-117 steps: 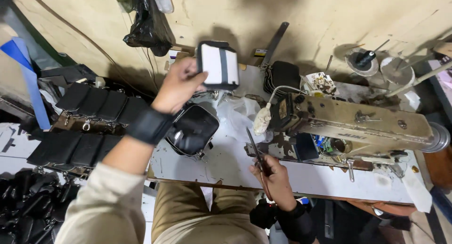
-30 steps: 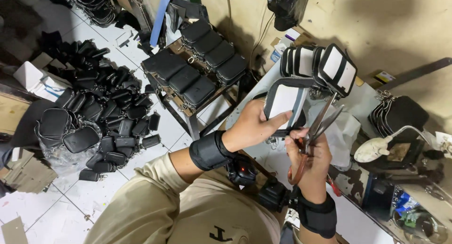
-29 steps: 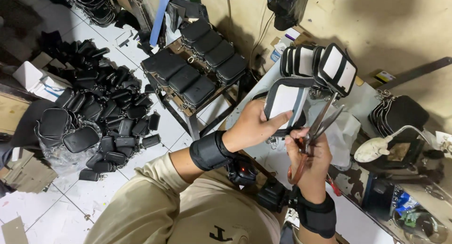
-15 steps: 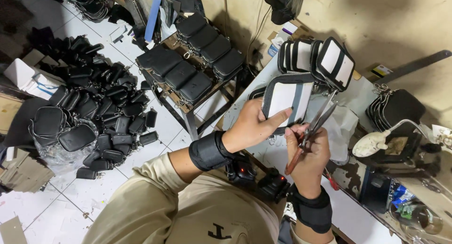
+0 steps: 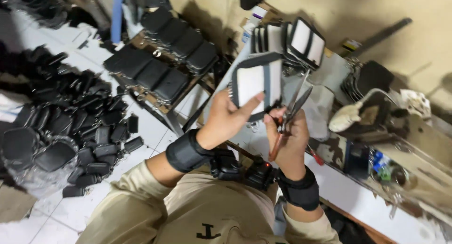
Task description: Trimming excess material and loose threads from leather pouches using scissors
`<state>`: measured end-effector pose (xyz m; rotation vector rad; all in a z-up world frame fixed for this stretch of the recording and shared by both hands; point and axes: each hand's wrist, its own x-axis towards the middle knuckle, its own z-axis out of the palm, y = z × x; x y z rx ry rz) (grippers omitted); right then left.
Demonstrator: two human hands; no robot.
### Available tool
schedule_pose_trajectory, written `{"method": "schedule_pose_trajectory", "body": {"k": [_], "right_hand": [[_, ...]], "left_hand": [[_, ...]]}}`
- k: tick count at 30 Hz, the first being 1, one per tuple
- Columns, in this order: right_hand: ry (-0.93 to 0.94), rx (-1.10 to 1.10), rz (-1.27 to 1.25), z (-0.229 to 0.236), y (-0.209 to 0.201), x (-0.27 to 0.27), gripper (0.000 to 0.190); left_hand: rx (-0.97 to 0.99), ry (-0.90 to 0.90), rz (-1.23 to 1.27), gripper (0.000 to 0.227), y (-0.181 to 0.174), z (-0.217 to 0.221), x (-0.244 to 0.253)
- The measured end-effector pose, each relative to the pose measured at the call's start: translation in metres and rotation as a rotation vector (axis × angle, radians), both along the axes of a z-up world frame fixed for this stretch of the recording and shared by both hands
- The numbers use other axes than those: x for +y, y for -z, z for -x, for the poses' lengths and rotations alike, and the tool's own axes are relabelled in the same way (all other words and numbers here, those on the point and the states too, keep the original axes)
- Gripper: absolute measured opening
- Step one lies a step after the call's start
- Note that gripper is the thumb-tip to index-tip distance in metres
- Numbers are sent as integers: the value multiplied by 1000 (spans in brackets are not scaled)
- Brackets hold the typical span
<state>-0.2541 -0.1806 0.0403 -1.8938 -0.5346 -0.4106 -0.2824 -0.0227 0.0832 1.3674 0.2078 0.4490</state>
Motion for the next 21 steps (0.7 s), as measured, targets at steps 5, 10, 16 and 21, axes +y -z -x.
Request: {"method": "schedule_pose_trajectory", "body": {"k": [5, 10, 16, 21], "right_hand": [[-87, 23, -130, 3, -32, 2, 26], [-91, 31, -116, 8, -32, 3, 31], [-141, 54, -131, 3, -21, 1, 21], [-168, 54, -131, 0, -28, -9, 23]], "left_hand": [[-2, 57, -42, 38, -18, 2, 5], [21, 81, -60, 39, -6, 1, 5], [-24, 81, -89, 36, -4, 2, 6], [-25, 99, -70, 32, -4, 0, 7]]}}
